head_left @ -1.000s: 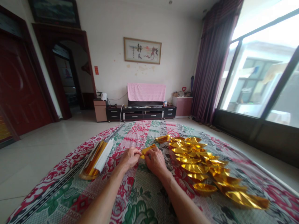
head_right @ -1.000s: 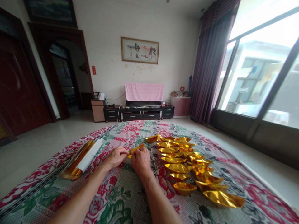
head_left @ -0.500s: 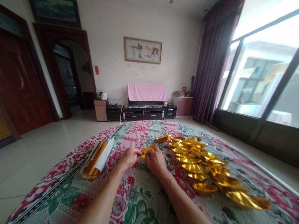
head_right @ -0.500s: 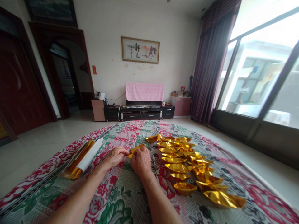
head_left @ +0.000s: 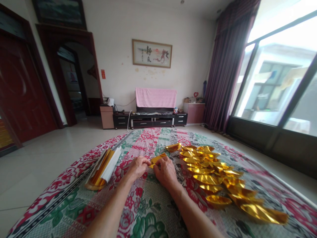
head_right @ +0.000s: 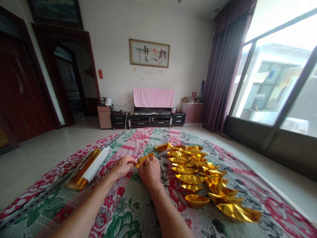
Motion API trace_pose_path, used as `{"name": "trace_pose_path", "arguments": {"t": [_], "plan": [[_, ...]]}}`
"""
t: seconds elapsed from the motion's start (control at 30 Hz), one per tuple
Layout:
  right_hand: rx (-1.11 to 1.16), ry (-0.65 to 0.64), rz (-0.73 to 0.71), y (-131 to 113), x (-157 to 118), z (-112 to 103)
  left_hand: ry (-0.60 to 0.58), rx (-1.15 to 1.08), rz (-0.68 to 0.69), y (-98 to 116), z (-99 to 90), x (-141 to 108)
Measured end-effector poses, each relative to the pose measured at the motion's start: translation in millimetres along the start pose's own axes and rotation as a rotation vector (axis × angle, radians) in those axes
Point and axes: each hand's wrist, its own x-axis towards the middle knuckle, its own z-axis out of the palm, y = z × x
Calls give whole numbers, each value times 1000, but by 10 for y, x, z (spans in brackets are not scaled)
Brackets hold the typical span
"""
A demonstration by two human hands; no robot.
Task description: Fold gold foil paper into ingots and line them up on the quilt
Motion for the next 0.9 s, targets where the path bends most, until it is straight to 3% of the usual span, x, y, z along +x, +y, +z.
{"name": "trace_pose_path", "arguments": {"t": [0.57, 0.9], "plan": [[83, -1, -38, 3, 0, 4, 16, -10, -24, 10, 9, -5], [-29, -27, -26, -37, 11, 20, 20, -2, -21, 5, 12, 11]]}}
